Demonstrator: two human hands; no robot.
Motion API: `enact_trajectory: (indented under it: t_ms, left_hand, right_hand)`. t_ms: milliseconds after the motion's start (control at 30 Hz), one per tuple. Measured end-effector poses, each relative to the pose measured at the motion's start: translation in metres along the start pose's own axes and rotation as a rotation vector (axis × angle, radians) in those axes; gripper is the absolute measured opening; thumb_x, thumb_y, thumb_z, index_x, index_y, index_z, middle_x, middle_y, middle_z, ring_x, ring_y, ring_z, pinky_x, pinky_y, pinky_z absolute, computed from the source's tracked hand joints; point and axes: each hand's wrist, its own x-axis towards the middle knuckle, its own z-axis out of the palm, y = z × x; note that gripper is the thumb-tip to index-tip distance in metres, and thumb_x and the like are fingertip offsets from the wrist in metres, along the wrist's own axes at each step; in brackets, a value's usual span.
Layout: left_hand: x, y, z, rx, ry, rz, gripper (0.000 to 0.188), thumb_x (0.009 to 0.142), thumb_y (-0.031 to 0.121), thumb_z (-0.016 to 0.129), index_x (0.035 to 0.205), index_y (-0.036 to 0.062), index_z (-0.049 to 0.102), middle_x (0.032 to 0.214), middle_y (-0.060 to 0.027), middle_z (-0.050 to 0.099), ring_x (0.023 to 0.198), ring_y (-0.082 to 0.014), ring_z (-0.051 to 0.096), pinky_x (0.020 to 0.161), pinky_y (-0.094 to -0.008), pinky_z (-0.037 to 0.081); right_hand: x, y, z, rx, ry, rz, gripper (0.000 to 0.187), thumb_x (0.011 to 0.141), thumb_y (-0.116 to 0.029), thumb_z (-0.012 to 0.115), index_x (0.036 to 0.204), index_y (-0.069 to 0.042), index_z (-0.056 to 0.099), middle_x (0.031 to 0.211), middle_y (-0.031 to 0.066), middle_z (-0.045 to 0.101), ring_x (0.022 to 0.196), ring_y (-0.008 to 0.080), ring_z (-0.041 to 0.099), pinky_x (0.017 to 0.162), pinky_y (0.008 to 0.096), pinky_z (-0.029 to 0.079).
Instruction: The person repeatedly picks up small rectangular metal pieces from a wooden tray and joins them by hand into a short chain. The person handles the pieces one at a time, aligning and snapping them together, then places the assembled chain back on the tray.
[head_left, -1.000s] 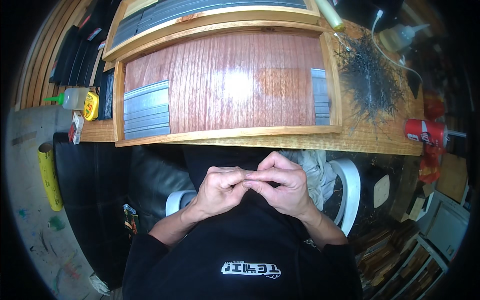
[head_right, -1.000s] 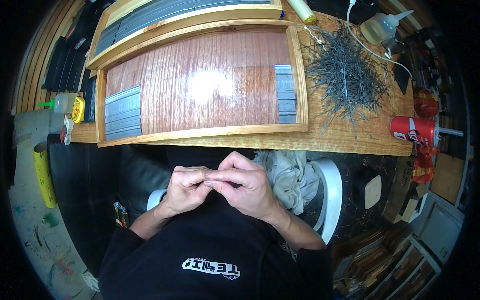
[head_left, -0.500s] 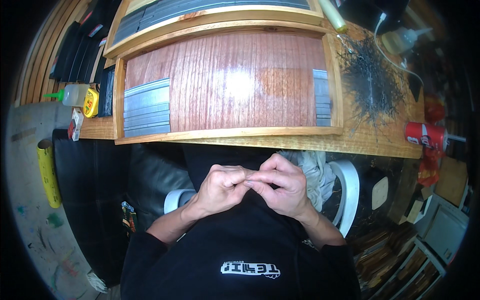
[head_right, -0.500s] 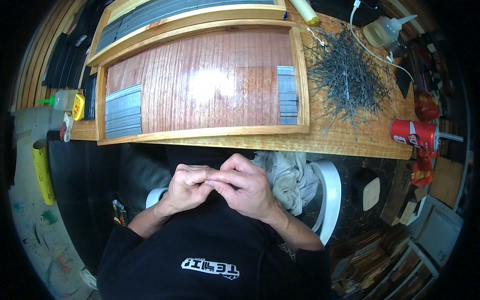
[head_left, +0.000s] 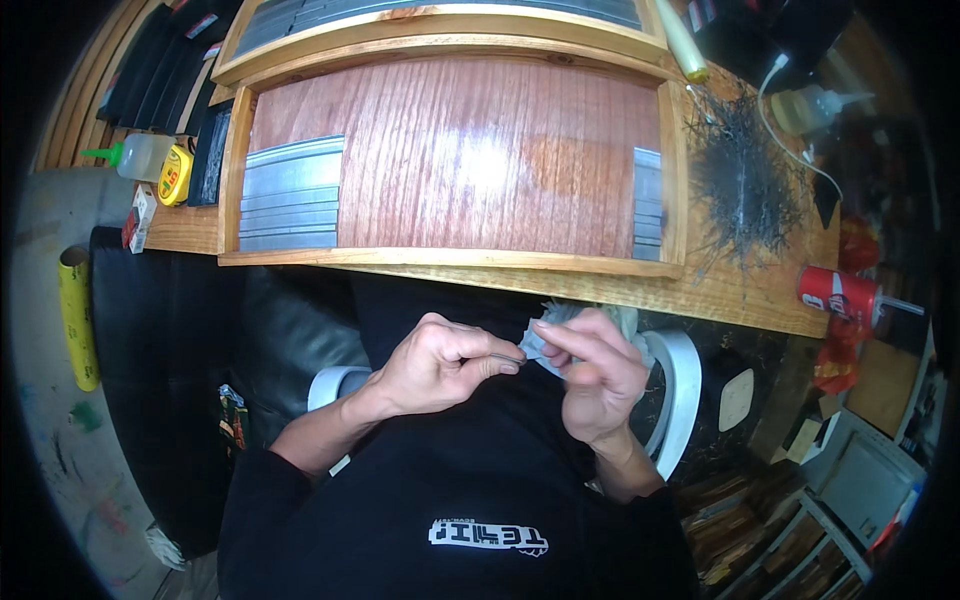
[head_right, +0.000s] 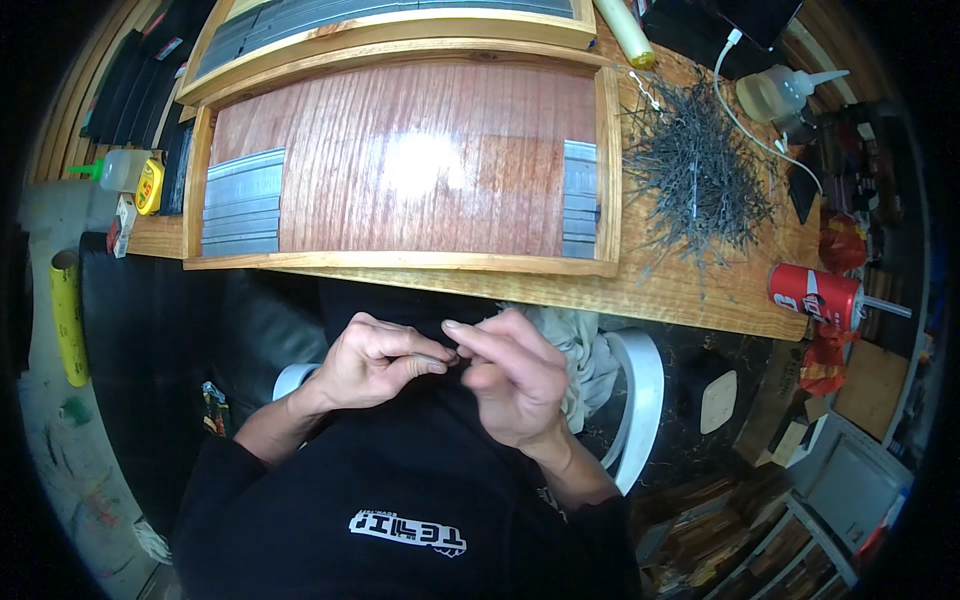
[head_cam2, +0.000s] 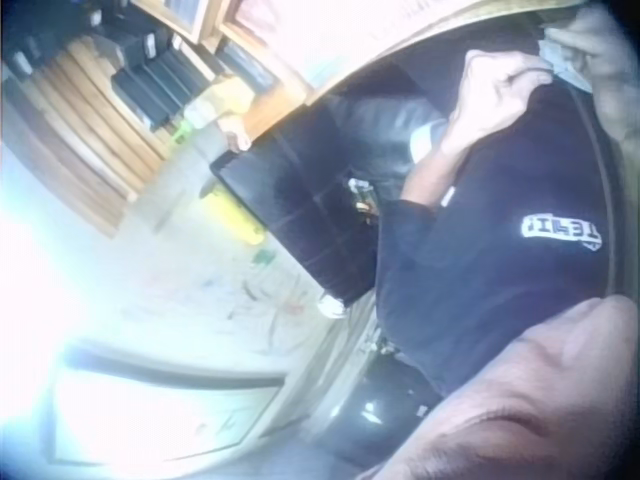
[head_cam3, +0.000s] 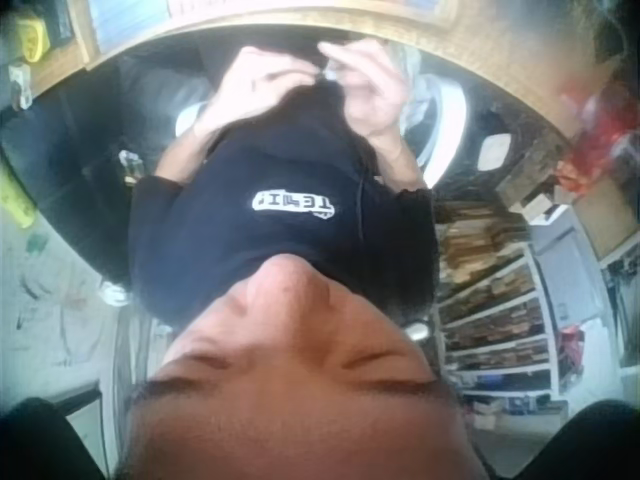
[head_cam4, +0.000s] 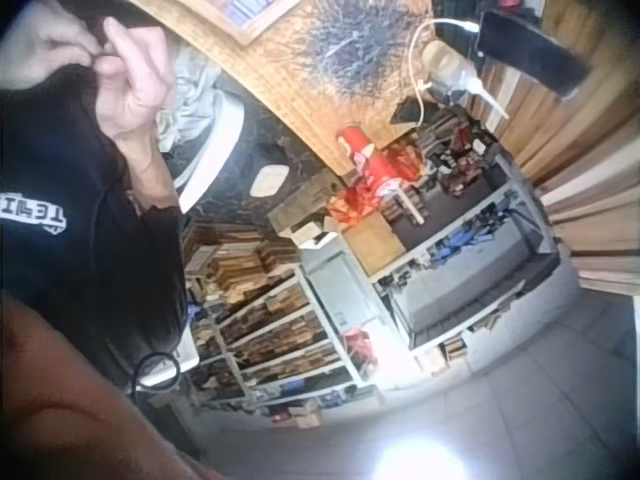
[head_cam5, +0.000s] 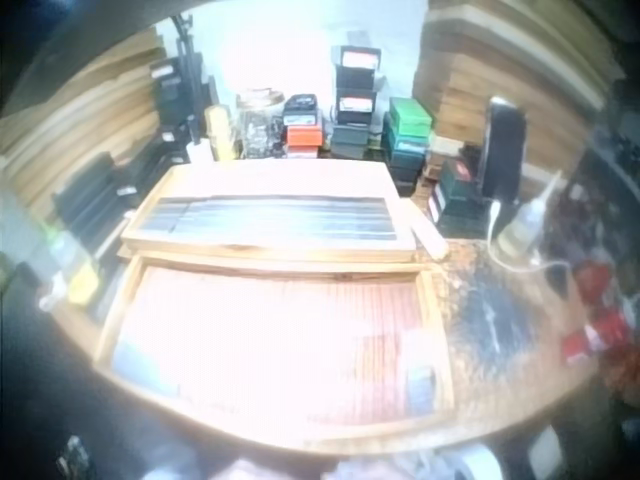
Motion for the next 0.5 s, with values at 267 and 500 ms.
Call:
enact_trajectory:
  t_ms: [267, 500]
  left_hand:
    - [-0.001, 0.003, -0.005, 0.095, -0.054, 0.009, 0.015, 0.084, -0.01, 0.068, 0.096, -0.0047, 0.076, 0.078, -0.0172, 0.073, 0.067, -0.0256, 0.074, 0.058, -0.0319, 0.054]
    - [-0.003, -0.003, -0.002, 0.095, -0.019, 0.027, 0.016, 0.082, -0.011, 0.068, 0.095, -0.0048, 0.075, 0.076, -0.0171, 0.072, 0.065, -0.0258, 0.072, 0.057, -0.032, 0.052]
  right_hand:
    - [-0.006, 0.0, 0.016, -0.012, -0.107, 0.166, 0.023, 0.083, -0.001, 0.087, 0.104, -0.003, 0.082, 0.085, 0.0036, 0.064, 0.071, 0.011, 0.059, 0.058, 0.0246, 0.046]
    - [-0.006, 0.0, 0.014, -0.003, -0.141, 0.228, 0.021, 0.08, 0.002, 0.087, 0.101, -0.002, 0.082, 0.088, 0.0044, 0.068, 0.076, 0.0106, 0.064, 0.063, 0.0225, 0.05]
